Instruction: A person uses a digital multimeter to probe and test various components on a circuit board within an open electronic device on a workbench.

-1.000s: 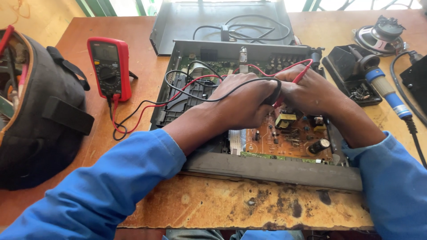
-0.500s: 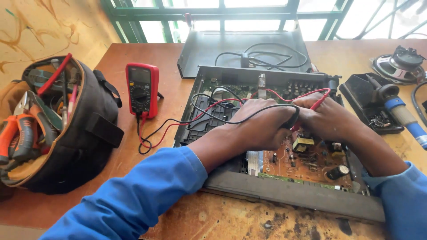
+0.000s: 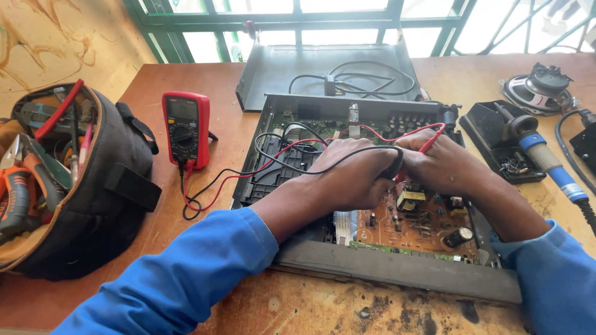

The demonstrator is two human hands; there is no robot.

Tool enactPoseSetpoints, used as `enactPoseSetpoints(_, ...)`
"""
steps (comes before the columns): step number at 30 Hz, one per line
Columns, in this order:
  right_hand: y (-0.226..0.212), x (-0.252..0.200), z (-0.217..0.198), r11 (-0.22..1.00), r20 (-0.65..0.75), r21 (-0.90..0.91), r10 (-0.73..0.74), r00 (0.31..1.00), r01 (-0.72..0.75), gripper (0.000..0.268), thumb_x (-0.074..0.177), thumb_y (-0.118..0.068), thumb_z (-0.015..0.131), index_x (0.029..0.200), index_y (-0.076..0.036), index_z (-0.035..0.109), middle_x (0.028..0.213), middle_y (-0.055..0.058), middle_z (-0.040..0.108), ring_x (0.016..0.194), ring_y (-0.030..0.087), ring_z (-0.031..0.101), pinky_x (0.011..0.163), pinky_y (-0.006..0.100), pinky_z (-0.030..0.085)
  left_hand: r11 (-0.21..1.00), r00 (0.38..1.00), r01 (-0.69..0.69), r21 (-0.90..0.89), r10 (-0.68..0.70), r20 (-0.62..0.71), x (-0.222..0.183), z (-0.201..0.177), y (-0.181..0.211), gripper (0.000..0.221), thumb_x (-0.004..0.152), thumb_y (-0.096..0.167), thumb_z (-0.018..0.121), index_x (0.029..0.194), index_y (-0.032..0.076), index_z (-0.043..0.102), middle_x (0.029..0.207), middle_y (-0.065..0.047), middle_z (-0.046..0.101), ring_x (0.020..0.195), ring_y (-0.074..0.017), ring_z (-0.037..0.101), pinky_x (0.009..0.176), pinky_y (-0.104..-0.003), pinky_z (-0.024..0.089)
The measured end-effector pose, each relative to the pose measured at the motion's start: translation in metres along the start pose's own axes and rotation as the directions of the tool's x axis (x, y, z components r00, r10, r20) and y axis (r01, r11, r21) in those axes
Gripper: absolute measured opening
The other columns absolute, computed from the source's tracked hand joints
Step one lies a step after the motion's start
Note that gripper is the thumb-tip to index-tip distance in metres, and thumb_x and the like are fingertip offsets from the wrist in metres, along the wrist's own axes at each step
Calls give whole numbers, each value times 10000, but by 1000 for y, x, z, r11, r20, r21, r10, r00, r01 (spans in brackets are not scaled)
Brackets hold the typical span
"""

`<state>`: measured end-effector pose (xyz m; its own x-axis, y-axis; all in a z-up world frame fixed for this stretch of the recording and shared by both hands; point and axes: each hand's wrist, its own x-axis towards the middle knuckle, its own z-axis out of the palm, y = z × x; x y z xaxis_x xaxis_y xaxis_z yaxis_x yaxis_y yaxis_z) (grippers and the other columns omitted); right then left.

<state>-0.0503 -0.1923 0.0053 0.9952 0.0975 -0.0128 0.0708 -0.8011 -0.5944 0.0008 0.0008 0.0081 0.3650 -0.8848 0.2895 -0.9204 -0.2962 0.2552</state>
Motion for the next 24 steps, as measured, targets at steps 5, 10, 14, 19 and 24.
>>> enactPoseSetpoints(5, 2, 0, 1, 996, -35, 91, 1, 999, 2, 333, 910, -181, 518, 669, -36, 697, 615, 120, 677, 614, 234, 598, 632, 406, 464, 1000, 999, 12, 11, -11, -49, -2, 3, 0, 226, 784, 335, 630, 927, 178, 707, 767, -97, 728, 785, -405, 696, 637, -525, 511)
enactPoseSetpoints(10, 2, 0, 2, 985, -62, 174, 16, 998, -5, 359, 932, -155, 533, 727, -16, 793, 605, 203, 670, 585, 307, 619, 633, 451, 476, 999, 995, 29, 29, -26, -93, -3, 4, 0, 267, 810, 411, 687, 930, 175, 725, 752, -66, 735, 827, -348, 759, 728, -480, 577)
enactPoseSetpoints(14, 5, 1, 2, 986, -68, 168, 4, 998, 7, 343, 897, -137, 520, 673, -18, 751, 560, 180, 626, 534, 292, 566, 591, 438, 449, 1000, 994, 12, 13, -11, -109, -4, 2, 2, 247, 808, 380, 695, 910, 158, 728, 732, -77, 732, 795, -352, 758, 703, -476, 576)
enactPoseSetpoints(19, -3, -1, 1, 986, -67, 168, 9, 998, 2, 329, 876, -128, 518, 658, -25, 742, 542, 171, 616, 514, 286, 556, 575, 433, 437, 1000, 992, -5, 18, 7, -124, -6, 0, 4, 253, 815, 371, 704, 927, 145, 732, 728, -89, 732, 789, -348, 761, 694, -480, 577)
enactPoseSetpoints(24, -1, -1, 2, 986, -68, 165, 9, 998, 2, 330, 889, -137, 523, 661, -38, 740, 557, 170, 635, 541, 291, 587, 601, 433, 448, 1000, 996, 17, -25, -19, -88, -4, -4, 4, 191, 810, 343, 703, 873, 164, 723, 723, -71, 734, 791, -359, 763, 702, -477, 584)
